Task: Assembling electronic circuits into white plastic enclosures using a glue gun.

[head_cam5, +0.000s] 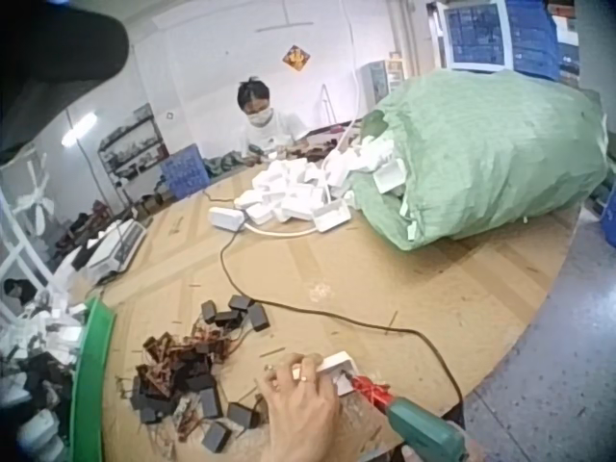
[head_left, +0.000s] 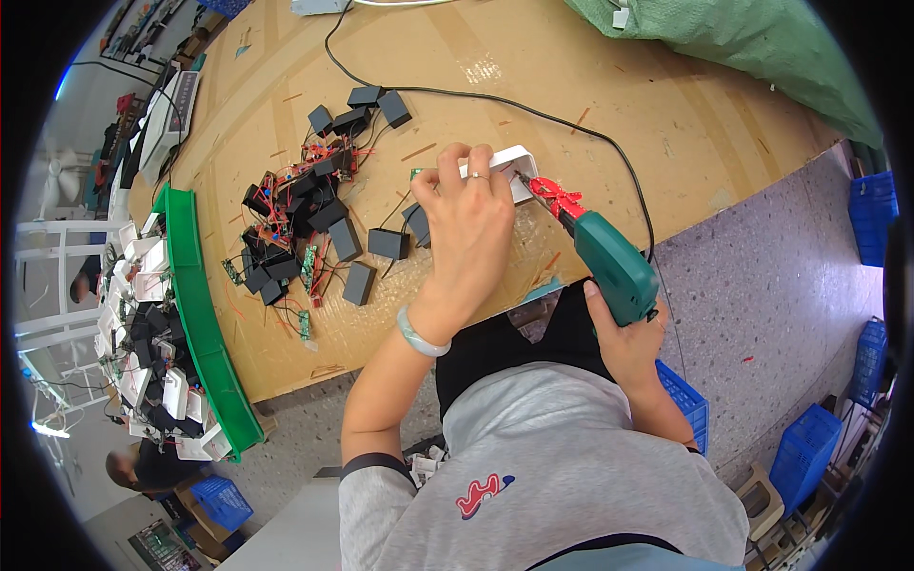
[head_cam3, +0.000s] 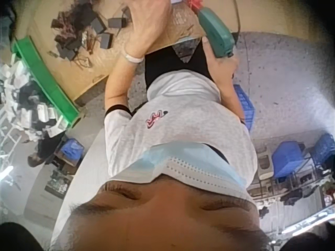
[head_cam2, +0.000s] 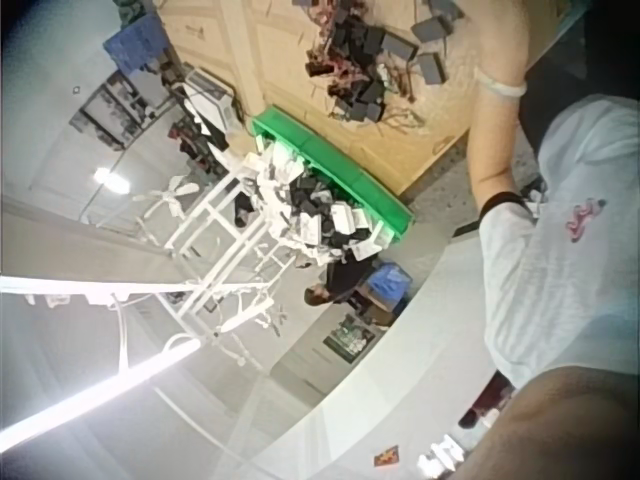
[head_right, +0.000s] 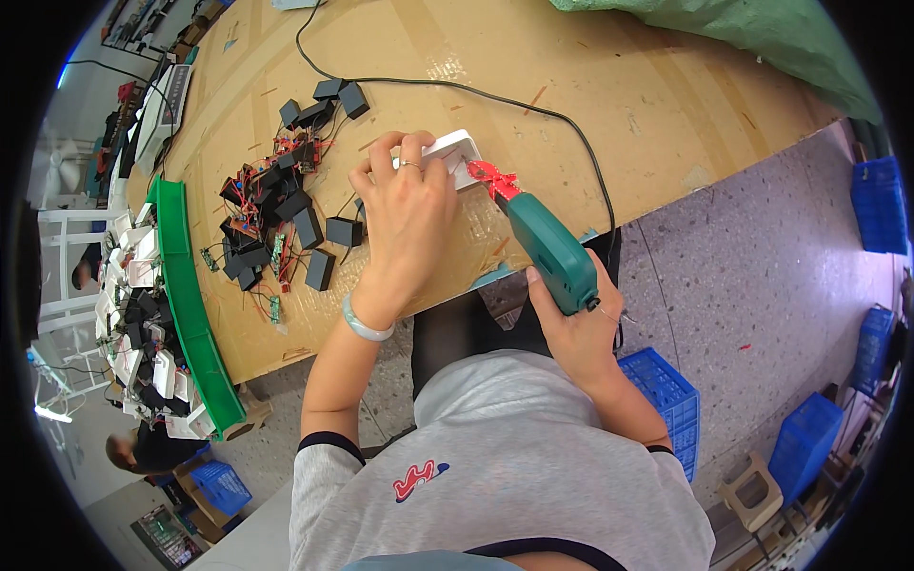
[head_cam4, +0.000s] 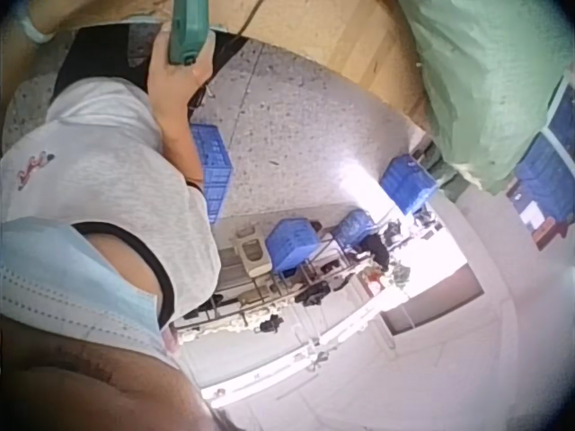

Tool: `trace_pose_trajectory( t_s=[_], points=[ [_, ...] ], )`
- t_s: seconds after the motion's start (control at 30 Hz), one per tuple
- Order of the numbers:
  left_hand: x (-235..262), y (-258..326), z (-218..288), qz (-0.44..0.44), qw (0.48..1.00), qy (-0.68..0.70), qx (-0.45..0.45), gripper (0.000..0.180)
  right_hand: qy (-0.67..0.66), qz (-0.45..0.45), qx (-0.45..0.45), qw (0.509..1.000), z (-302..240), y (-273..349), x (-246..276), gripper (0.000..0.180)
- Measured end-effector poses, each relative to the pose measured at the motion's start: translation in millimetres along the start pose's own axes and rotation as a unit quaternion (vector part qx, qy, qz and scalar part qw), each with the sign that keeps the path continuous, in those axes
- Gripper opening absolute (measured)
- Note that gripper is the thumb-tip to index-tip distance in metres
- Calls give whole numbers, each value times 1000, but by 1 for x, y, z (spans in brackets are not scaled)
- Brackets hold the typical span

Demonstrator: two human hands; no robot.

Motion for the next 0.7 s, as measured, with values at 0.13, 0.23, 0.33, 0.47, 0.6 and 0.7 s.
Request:
trace_pose_trajectory(
  t_s=[0.13, 0.23, 0.33, 0.47, 0.6, 0.7],
  points=[
    [-1, 0, 0, -3, 1000, -5, 0, 17, 13, -2, -19, 1000, -1, 0, 1, 14],
    [-1, -1, 0, -5, 1000, -5, 3, 17, 15, -5, -26, 1000, 0, 1, 3, 14],
    [-1, 0, 0, 2, 1000, -5, 0, 17, 12, 0, -16, 1000, -1, 2, 4, 17],
    [0, 0, -1, 1, 1000, -5, 5, 17, 14, -3, -30, 999, -6, 1, 5, 21],
    [2, -1, 0, 4, 1000, 3, 7, 17, 10, -1, -16, 1000, -7, 0, 4, 23],
    [3, 0, -1, 3, 1000, 6, 6, 15, 21, -4, -22, 1000, -9, 0, 5, 24]
  ],
)
Point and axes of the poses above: each hand's wrist, its own y-axis away from the middle knuckle, its own x-axis out of the back of the hand, z = x × y, the point moved 6 cm from there along -y, towards the middle knuckle, and after that the axes turned 9 degrees about z, right-handed, at the moved point
